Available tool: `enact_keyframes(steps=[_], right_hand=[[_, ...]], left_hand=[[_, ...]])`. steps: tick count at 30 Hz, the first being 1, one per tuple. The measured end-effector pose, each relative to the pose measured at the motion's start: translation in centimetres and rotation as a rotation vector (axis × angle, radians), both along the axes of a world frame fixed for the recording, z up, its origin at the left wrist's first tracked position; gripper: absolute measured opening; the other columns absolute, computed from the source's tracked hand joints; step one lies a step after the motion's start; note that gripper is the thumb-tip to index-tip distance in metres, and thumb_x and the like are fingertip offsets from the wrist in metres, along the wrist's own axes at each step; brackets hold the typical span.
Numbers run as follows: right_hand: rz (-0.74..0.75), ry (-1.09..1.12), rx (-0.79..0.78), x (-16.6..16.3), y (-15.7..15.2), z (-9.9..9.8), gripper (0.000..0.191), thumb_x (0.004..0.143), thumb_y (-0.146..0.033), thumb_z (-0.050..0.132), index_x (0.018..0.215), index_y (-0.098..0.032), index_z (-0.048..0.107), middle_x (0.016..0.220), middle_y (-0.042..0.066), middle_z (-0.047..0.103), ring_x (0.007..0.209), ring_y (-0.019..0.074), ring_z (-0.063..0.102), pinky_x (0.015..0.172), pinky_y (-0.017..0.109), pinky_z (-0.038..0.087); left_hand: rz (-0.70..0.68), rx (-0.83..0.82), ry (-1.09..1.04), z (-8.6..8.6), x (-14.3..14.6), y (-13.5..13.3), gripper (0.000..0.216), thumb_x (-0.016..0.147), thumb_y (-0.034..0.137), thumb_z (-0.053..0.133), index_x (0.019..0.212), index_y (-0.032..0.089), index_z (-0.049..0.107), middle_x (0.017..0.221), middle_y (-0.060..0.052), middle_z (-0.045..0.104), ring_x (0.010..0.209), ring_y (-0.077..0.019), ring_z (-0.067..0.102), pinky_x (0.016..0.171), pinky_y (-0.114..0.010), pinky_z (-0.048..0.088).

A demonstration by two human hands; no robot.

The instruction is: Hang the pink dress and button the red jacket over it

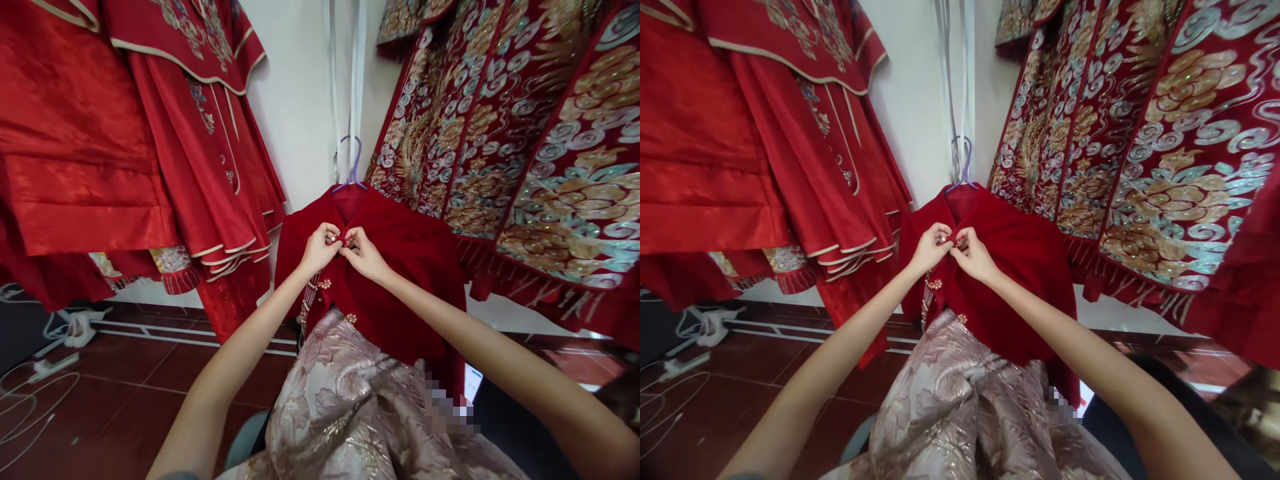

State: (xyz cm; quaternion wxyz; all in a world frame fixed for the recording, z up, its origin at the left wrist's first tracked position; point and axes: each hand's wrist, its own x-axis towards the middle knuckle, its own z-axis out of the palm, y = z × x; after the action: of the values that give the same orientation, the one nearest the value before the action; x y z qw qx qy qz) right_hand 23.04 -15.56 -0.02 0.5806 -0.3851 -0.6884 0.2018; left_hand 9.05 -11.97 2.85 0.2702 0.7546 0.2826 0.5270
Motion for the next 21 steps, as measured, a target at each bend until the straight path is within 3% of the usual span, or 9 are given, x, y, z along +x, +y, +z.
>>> enact_keyframes(steps=[5,8,13,21], right_hand=[[0.098,-0.035,0.058,1.0,-1.7,-0.2,0.026,0.085,-0.032,0.053,0.109,-0.024,0.047,0.104,0.004,0.057,0.094,0.0167,0.06,0.076,0.033,0.057],[-0.014,-0.122,0.137,1.5,-2.9,0.2,0.027,0.089,-0.034,0.051,0.115,-0.025,0.052,0.104,0.005,0.062,0.095,0.0178,0.062,0.077,0.034,0.059],[-0.215,-0.22,0.295,1.9,-3.9,1.2,0.023,0.091,-0.035,0.051,0.104,-0.023,0.065,0.102,0.006,0.064,0.088,0.018,0.063,0.069,0.031,0.059],[-0.273,-0.276,0.278,1.9,-4.3,1.9,0.025,0.09,-0.034,0.05,0.104,-0.023,0.067,0.101,0.007,0.065,0.089,0.0194,0.063,0.067,0.032,0.058]], left_hand=[[0.13,0.113,0.086,-0.5,-0.6,-1.4,0.025,0.075,0.01,0.061,0.097,0.019,0.065,0.093,-0.003,0.071,0.085,-0.0145,0.066,0.083,-0.027,0.049],[0.132,0.159,0.095,-0.7,-1.2,-2.1,0.02,0.08,0.017,0.061,0.1,0.02,0.066,0.096,-0.003,0.072,0.085,-0.0151,0.067,0.082,-0.028,0.051],[0.128,0.157,0.084,-0.8,-1.6,-2.7,0.014,0.082,0.022,0.062,0.096,0.021,0.066,0.098,-0.003,0.072,0.088,-0.0147,0.067,0.085,-0.028,0.051],[0.067,0.127,0.138,-0.3,-1.1,-2.7,0.012,0.08,0.019,0.064,0.092,0.019,0.065,0.098,-0.004,0.072,0.088,-0.0156,0.068,0.083,-0.029,0.05]])
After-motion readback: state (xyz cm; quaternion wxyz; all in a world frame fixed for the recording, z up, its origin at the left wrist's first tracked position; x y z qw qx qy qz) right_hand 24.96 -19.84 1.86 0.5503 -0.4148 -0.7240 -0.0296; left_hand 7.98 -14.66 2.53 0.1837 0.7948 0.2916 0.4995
